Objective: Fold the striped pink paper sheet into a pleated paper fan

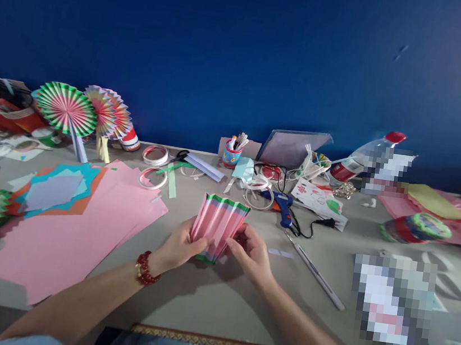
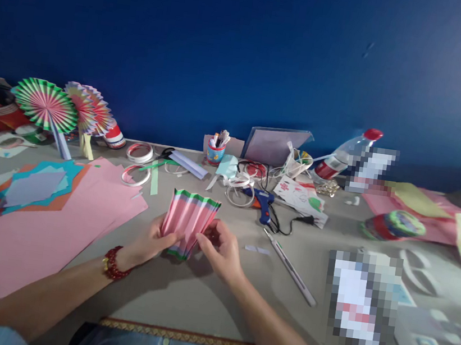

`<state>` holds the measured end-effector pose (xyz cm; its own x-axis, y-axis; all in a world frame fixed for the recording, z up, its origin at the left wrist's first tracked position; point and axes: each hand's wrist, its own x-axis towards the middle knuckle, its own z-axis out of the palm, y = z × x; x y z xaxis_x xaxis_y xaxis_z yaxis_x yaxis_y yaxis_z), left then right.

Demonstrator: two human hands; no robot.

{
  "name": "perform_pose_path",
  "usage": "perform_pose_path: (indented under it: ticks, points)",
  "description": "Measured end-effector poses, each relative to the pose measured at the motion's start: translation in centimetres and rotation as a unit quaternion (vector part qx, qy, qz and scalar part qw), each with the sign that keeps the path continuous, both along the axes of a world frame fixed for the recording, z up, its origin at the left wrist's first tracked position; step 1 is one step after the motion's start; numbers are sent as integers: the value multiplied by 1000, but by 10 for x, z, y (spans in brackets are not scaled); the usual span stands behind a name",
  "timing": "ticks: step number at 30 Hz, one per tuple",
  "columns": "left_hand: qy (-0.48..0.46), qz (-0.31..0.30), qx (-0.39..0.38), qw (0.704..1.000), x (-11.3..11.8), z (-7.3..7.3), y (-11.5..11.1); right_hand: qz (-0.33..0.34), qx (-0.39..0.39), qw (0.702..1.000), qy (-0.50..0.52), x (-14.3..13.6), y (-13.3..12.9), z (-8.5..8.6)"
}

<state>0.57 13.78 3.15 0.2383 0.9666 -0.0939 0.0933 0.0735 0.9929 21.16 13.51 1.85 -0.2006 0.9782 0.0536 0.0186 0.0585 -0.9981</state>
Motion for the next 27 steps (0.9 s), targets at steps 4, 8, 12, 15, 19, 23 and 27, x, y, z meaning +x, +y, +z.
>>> perform_pose_path:
  ticks: [4, 8, 12, 15, 19, 23, 27]
  points:
    - [-10, -34, 6, 999, 2, -4, -3, -19, 29, 999, -30, -3, 0, -3]
    - [-66, -52, -50, 995, 2, -8, -2, 1, 17, 1000, -8, -2, 1, 0]
    - [-94, -54, -80, 991, 0, -11, 0, 2, 37, 999, -18, -1, 1, 3]
    - [-119, -51, -95, 987, 0, -12, -2, 16, 48, 998, -23, 0, 0, 3]
    - [-97, -79, -68, 990, 4, -8, -5, 24, 47, 998, -35, -1, 0, 1]
    - [-29, -92, -10, 995, 8, -4, -5, 49, 65, 995, -52, -3, -2, 0]
    - [-7, -73, -3, 997, 12, -6, -6, 77, 80, 991, -69, -5, -3, -1]
